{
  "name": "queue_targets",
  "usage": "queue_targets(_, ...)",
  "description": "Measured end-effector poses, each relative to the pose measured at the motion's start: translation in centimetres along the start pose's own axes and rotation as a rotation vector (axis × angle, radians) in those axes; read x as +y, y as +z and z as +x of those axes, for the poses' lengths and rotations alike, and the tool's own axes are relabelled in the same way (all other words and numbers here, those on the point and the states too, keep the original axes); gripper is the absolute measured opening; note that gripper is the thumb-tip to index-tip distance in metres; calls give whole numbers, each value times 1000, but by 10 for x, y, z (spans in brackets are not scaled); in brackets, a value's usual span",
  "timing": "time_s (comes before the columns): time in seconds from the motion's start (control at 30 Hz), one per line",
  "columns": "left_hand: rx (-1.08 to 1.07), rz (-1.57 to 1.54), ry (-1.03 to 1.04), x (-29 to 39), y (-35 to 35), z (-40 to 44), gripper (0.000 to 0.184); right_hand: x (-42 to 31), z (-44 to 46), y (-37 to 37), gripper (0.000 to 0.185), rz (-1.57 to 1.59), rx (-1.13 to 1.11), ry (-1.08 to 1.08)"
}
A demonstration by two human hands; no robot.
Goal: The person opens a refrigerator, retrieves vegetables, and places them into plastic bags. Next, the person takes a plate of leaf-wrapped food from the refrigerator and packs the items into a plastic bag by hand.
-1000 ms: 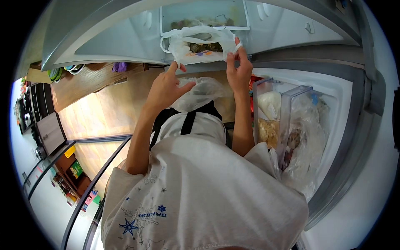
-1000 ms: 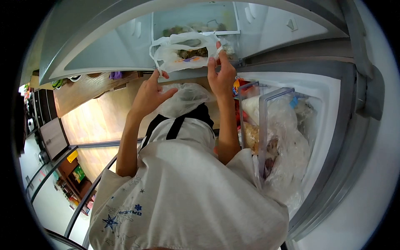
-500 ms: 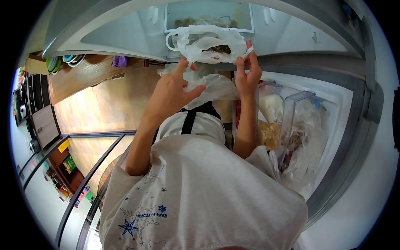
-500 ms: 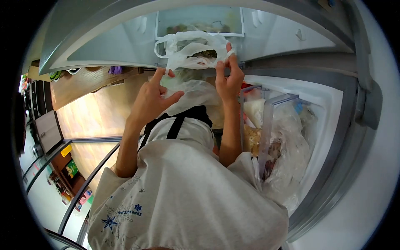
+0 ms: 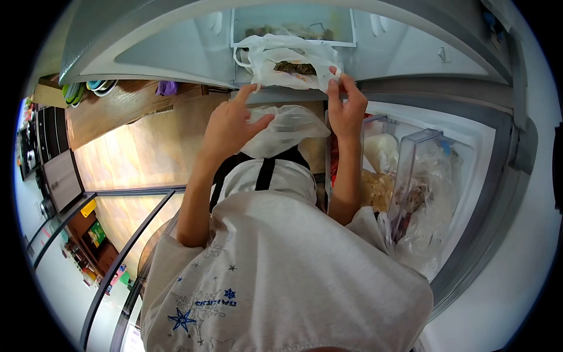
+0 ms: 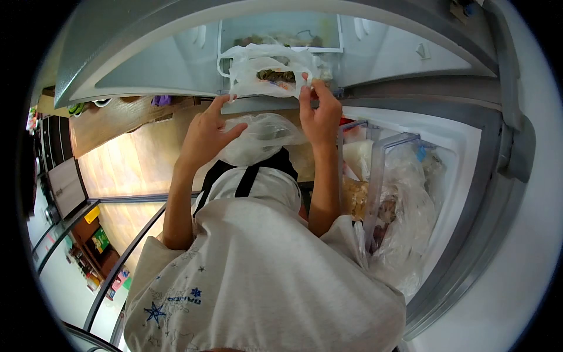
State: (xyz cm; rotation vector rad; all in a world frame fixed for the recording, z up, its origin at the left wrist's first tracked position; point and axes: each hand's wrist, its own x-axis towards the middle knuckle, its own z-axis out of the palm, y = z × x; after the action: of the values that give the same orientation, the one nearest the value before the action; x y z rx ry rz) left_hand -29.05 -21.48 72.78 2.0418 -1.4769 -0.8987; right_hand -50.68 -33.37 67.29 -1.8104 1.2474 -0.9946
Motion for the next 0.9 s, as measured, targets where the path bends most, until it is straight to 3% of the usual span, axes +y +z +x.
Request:
queue_targets(0.1, -67, 54, -114, -22, -1, 1, 51, -3, -1, -2, 26, -32, -40, -26)
queue_targets(0.2, 94, -404, -259, -49, 5, 4, 40, -4, 0, -4, 26, -23, -28, -38)
queue_targets(0.33, 420, -511, -271, -103, 30, 11, 40, 2, 0, -2, 25, -40, 2, -47)
queue_targets(0.43, 360, -443, -228, -121, 47, 32, 42, 6, 1, 2, 20, -86, 4, -57)
queue_targets(0.57, 261, -675, -454, -102, 61, 72, 51, 0, 5, 2, 16, -123, 10, -65)
queue_targets(0.63, 244, -760, -462, -106, 67, 94, 48, 5, 6, 2, 17, -133, -10, -31)
queue_targets(0.83, 109, -1035, -453, -89, 61, 115, 39, 34, 6, 16, 21, -5, 30, 243)
queue_targets(0.9, 68, -1037, -405, -86, 63, 115, 38, 53, 9, 26, 30, 74, 25, 410)
